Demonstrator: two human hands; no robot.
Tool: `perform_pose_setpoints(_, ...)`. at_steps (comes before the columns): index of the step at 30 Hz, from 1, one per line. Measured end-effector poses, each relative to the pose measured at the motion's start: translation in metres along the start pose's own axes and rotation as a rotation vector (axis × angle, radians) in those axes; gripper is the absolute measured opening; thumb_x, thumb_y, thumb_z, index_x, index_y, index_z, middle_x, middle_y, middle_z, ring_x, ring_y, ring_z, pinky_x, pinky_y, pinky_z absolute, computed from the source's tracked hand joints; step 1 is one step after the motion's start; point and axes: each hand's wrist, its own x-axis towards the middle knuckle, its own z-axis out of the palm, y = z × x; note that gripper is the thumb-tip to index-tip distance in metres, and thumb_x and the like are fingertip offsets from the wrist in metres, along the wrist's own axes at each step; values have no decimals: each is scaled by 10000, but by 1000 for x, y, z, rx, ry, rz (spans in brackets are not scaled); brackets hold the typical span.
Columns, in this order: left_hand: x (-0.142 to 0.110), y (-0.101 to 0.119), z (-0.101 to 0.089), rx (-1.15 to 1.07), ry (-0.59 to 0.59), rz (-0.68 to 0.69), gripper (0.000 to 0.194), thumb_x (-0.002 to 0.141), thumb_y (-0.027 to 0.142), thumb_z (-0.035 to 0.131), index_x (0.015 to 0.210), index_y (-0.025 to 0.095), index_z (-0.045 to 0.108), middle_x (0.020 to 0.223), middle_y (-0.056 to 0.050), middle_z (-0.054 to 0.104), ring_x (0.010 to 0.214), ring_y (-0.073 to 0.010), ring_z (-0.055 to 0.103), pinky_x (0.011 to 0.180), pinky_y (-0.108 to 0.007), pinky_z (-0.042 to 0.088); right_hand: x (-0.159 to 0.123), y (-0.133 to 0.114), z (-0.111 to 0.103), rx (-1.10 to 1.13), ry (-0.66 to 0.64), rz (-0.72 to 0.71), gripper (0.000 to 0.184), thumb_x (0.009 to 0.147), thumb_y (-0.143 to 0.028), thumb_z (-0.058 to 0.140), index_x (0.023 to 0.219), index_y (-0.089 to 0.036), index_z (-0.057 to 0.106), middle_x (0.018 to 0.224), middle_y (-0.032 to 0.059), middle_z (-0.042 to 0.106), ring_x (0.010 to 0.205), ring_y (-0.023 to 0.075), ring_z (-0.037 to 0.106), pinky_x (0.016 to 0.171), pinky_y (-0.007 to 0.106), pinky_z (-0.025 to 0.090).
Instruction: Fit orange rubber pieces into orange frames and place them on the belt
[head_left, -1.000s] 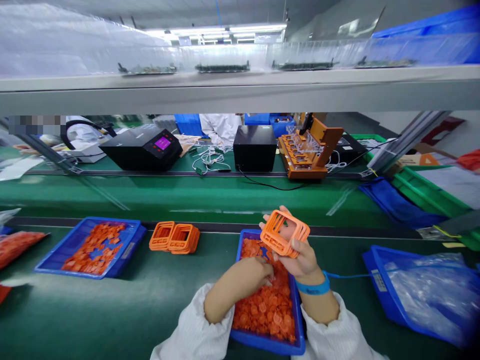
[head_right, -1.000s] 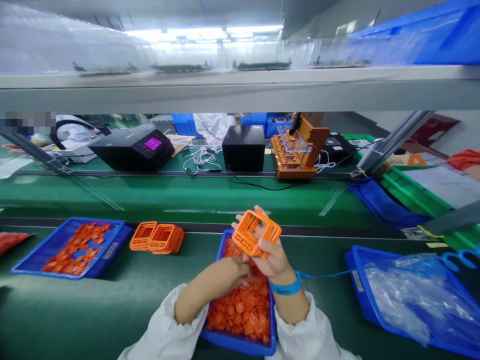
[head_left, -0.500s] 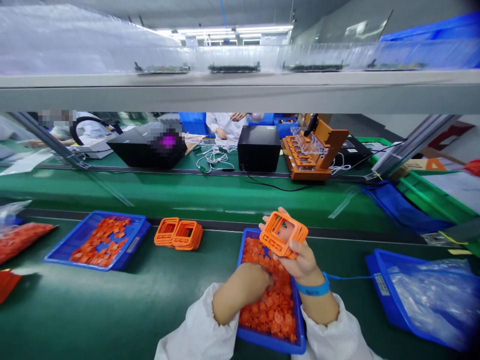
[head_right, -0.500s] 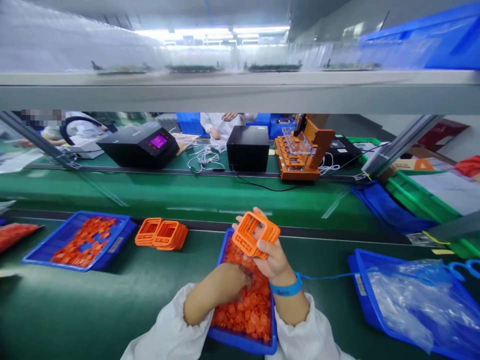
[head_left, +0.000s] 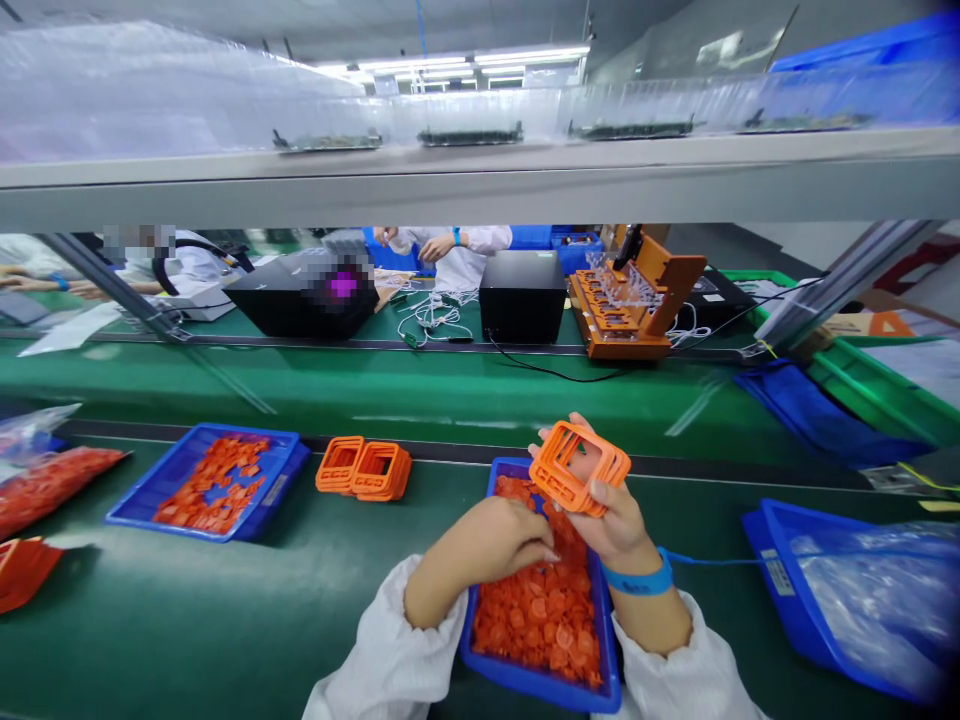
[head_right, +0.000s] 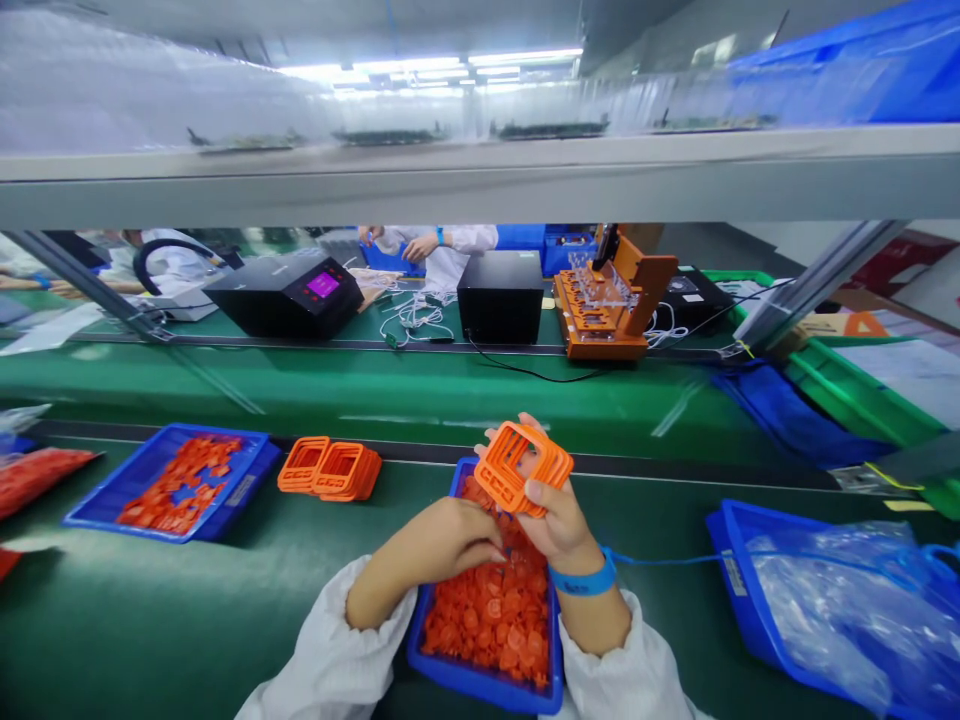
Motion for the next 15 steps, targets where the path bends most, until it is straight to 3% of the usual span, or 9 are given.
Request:
perform_pose_setpoints(4, -10, -2, -16, -171, 251, 74, 169, 1050, 294, 667, 940, 176, 717, 856, -39, 791, 806, -171, 744, 798, -254, 519, 1, 7, 0, 54, -14, -7, 813, 730, -423, 969, 1456, -333, 615, 1436, 119, 702, 1344, 406, 668, 1164, 614, 503)
perform_pose_setpoints(7, -16, -4, -19, -268, 424, 57, 164, 1052, 288, 644, 931, 178, 631, 800, -34, 761, 706, -150, 716, 692, -235, 499, 1, 10, 1, 75, -40, -8, 794, 743, -400, 965, 1458, -339, 625, 1430, 110, 708, 1302, 375, 700, 1020, 508, 618)
perform_pose_setpoints(10, -20, -7, -16, -410, 592, 27, 167, 1039, 321, 682, 1082, 182, 600, 829, -38, 772, 713, -149, 729, 701, -237, 527, 0, 12, 3, 83, -75, -3, 749, 782, -369, 942, 1463, -346, 629, 1430, 105, 709, 1277, 352, 716, 887, 430, 661)
perform_pose_setpoints(12, -20, -8, -14, -510, 639, 11, 213, 1043, 333, 689, 1158, 178, 600, 886, -58, 796, 794, -163, 761, 772, -256, 562, 0, 13, 3, 74, -86, 2, 744, 790, -358, 938, 1466, -355, 628, 1439, 97, 705, 1290, 344, 708, 906, 440, 661)
perform_pose_setpoints(15, -19, -8, -14, -694, 669, -48, 232, 1047, 391, 692, 1073, 172, 620, 933, -85, 813, 839, -169, 779, 782, -258, 580, 0, 16, 3, 53, -61, -21, 785, 761, -374, 960, 1470, -348, 623, 1447, 99, 700, 1337, 338, 675, 1034, 489, 623)
